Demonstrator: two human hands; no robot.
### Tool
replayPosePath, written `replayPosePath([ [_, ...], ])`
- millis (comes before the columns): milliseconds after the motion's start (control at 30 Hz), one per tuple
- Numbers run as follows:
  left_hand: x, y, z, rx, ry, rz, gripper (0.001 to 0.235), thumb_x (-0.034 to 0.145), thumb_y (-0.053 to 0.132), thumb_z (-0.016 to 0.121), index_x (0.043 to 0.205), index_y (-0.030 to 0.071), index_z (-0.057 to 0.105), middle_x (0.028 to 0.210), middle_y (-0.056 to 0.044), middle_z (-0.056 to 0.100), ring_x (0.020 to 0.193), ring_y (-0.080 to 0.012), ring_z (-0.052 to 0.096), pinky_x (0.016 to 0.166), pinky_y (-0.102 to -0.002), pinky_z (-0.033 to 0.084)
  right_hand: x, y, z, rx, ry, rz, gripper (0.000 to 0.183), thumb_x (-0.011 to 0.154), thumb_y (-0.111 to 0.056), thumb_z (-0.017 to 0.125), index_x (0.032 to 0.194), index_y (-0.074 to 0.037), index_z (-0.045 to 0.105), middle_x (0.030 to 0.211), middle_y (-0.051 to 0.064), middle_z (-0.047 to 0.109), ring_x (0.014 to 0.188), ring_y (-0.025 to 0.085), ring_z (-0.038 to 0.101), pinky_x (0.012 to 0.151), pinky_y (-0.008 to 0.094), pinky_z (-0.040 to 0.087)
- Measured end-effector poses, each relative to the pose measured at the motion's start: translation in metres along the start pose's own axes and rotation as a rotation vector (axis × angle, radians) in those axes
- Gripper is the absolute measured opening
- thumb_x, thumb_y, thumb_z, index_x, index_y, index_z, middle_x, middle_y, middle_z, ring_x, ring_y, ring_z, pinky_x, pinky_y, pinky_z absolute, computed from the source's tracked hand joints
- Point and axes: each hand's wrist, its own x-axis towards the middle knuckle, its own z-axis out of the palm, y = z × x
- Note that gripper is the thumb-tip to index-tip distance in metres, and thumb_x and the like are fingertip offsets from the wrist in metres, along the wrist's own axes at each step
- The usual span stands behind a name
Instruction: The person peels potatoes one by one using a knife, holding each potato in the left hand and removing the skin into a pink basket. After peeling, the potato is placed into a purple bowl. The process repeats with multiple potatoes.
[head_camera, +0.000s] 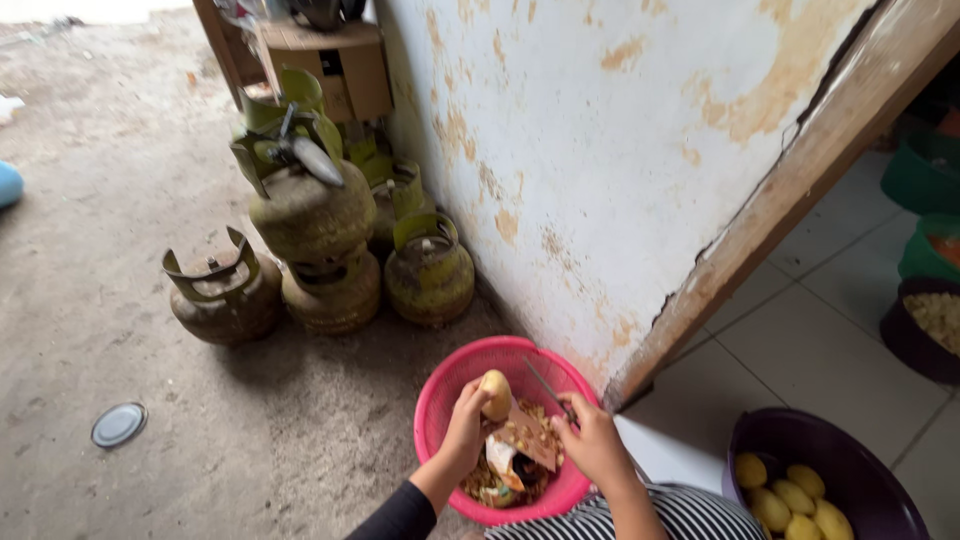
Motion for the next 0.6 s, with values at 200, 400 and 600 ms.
replayPosePath([
  [200,-0.019,0.016,0.022,-0.023,-0.109,0.105,0.047,0.093,0.033,0.055,0.138,0.018,0.05,0.129,-0.004,0.056,0.118,-0.019,0.058,0.092,-0.038,0.054,-0.003,-0.014,-0.004,-0.039,0.105,-0.053,0.035,0.095,-0.026,0.067,0.121,-0.004,0.066,0.086,0.018,0.073,0.079,0.032,0.073,0.071,0.04,0.056],
  [400,-0.035,0.039,0.034,-0.051,-0.142,0.187,0.044,0.106,0.043,0.04,0.132,0.013,0.058,0.117,-0.006,0.062,0.107,-0.0172,0.062,0.088,-0.034,0.055,-0.013,-0.038,-0.001,0.11,0.142,-0.022,0.035,0.103,-0.023,0.056,0.131,-0.005,0.063,0.105,0.017,0.073,0.08,0.03,0.073,0.069,0.04,0.057],
  [600,-0.044,0.045,0.039,-0.014,-0.134,0.193,0.038,0.104,0.034,0.045,0.13,0.011,0.06,0.115,-0.006,0.064,0.103,-0.0143,0.063,0.087,-0.032,0.055,-0.022,-0.063,0.013,0.182,0.17,-0.189,0.037,0.104,-0.019,0.055,0.137,-0.003,0.06,0.114,0.019,0.073,0.099,0.028,0.074,0.085,0.038,0.058],
])
